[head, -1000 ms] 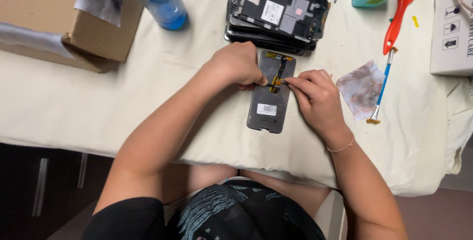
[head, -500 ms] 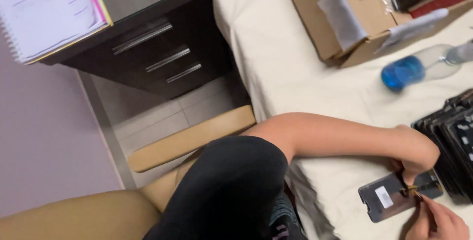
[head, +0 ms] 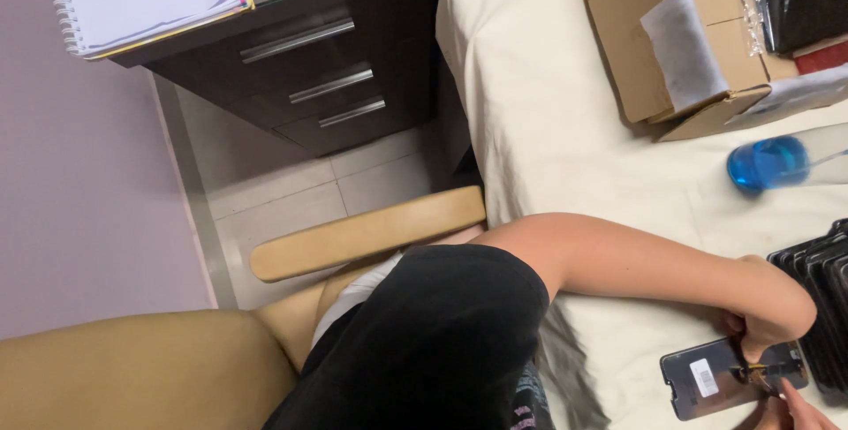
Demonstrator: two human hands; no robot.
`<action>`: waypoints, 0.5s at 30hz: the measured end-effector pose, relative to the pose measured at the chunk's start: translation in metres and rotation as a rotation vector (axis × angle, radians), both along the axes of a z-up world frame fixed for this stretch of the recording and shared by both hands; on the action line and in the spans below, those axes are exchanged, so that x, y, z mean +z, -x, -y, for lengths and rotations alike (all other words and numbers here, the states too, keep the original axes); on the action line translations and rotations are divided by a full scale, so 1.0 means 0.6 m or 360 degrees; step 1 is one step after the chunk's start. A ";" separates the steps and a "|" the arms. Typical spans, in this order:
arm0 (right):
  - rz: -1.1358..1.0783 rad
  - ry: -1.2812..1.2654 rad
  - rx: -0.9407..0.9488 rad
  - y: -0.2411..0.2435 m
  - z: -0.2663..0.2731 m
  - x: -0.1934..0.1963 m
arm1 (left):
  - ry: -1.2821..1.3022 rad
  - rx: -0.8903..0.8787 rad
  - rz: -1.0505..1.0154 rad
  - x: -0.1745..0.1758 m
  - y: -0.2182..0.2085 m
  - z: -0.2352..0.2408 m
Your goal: The person cleans the back of a smartphone with a brush and cloth, then wipes the front screen with a spray and cloth. They place the phone in a plastic bag and set it aside. Next, they pick up another phone from a stack and use tweezers to adjust a ribbon cable on its back.
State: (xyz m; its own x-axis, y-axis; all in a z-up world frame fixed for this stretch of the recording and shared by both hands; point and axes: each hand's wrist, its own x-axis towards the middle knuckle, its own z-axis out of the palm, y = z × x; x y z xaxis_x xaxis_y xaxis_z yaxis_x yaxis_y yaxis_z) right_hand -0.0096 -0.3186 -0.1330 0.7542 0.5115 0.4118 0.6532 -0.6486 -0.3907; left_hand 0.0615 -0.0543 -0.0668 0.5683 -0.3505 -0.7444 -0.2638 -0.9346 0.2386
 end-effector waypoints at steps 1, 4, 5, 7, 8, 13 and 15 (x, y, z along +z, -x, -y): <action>-0.0014 -0.0007 -0.0019 0.014 -0.008 -0.001 | -0.0027 -0.0037 -0.0019 -0.006 -0.005 0.005; -0.0043 -0.0044 -0.0103 0.055 -0.022 -0.010 | -0.0020 -0.0041 -0.0016 0.012 0.011 -0.007; -0.0049 -0.0074 -0.0152 0.076 -0.035 -0.016 | 0.0005 -0.0015 0.0005 0.023 0.023 -0.016; -0.0086 -0.0067 -0.0197 0.075 -0.025 -0.028 | -0.0023 -0.0061 -0.0021 -0.005 -0.002 0.006; -0.0127 -0.0040 -0.0213 0.073 -0.018 -0.033 | -0.0032 -0.0078 -0.0049 -0.021 -0.013 0.017; -0.0042 0.0019 -0.0152 0.103 -0.067 0.029 | 0.0255 -0.0024 0.0174 0.018 0.032 -0.026; -0.0002 0.0198 -0.0167 0.098 -0.074 0.040 | 0.0420 -0.0040 0.0267 0.007 0.045 -0.039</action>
